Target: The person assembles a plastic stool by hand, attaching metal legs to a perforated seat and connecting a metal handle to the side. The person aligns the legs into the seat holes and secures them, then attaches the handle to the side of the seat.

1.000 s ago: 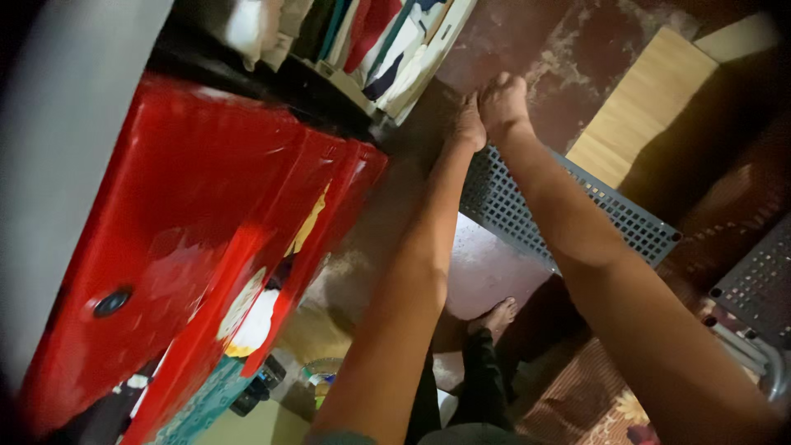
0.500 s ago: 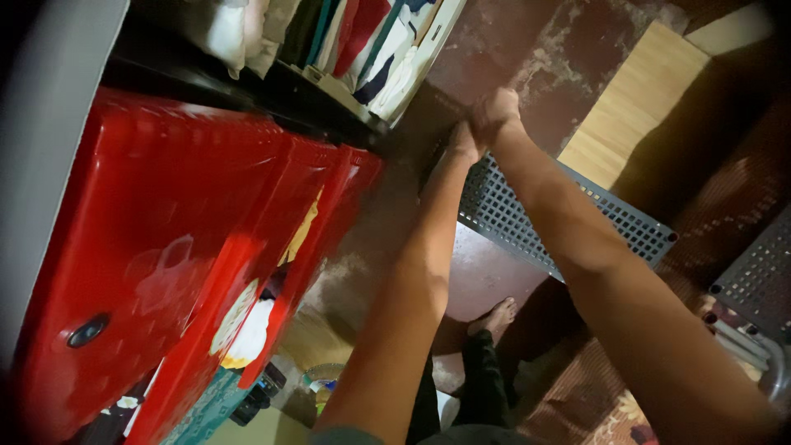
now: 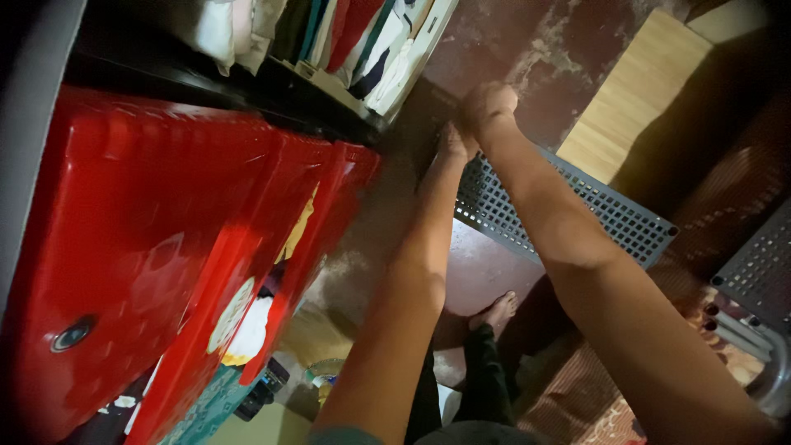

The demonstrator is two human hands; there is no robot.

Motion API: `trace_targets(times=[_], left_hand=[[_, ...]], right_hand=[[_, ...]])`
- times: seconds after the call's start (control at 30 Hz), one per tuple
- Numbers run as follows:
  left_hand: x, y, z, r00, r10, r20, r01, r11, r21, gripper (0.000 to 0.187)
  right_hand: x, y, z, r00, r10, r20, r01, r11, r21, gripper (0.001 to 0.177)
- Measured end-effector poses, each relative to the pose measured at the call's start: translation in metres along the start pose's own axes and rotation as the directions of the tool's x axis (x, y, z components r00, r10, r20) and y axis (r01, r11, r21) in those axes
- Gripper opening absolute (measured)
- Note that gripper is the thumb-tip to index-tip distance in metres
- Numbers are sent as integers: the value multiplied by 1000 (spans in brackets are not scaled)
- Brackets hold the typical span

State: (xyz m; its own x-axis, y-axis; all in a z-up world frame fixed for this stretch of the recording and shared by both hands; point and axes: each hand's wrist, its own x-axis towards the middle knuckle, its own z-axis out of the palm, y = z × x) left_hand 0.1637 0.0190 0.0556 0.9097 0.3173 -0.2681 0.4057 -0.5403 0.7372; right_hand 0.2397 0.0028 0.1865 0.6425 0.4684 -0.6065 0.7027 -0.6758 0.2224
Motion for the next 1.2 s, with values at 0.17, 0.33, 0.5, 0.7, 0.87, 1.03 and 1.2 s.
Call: trace_targets(times=[0.17,0.33,0.5,0.7,0.87,1.03,1.2], left_hand=[[8,-1,-14,988,-53,-146,-26,872,-489,57],[10,9,-48,998,54,-36,-59,985,-160,31],[2,34,-59,973,-225,47,208,776,-596,37],[11,29,-31,863,-266,430,364,-264,-893,51],[20,18,-5,961,-22,275,244,-398,-884,47],[21,-4,6,973,82,216,230,-404,-885,45],[-5,-48,18,918,-307,252,311,161,-937,39]], right_hand=[[-13,6,-9,997,-62,-45,58,994,-93,33],[-4,6,17,970,-44,-240,-23,963,-268,38],[-22,13,-6,992,-124,-17,117,968,-220,41],[-31,11,-19,994,-104,-30,100,986,-132,28],[-40,8,-25,998,-52,23,53,998,-27,30],[-35,4,-29,996,-52,67,62,988,-144,32],[-25,-8,-37,999,-26,48,40,944,-326,33]])
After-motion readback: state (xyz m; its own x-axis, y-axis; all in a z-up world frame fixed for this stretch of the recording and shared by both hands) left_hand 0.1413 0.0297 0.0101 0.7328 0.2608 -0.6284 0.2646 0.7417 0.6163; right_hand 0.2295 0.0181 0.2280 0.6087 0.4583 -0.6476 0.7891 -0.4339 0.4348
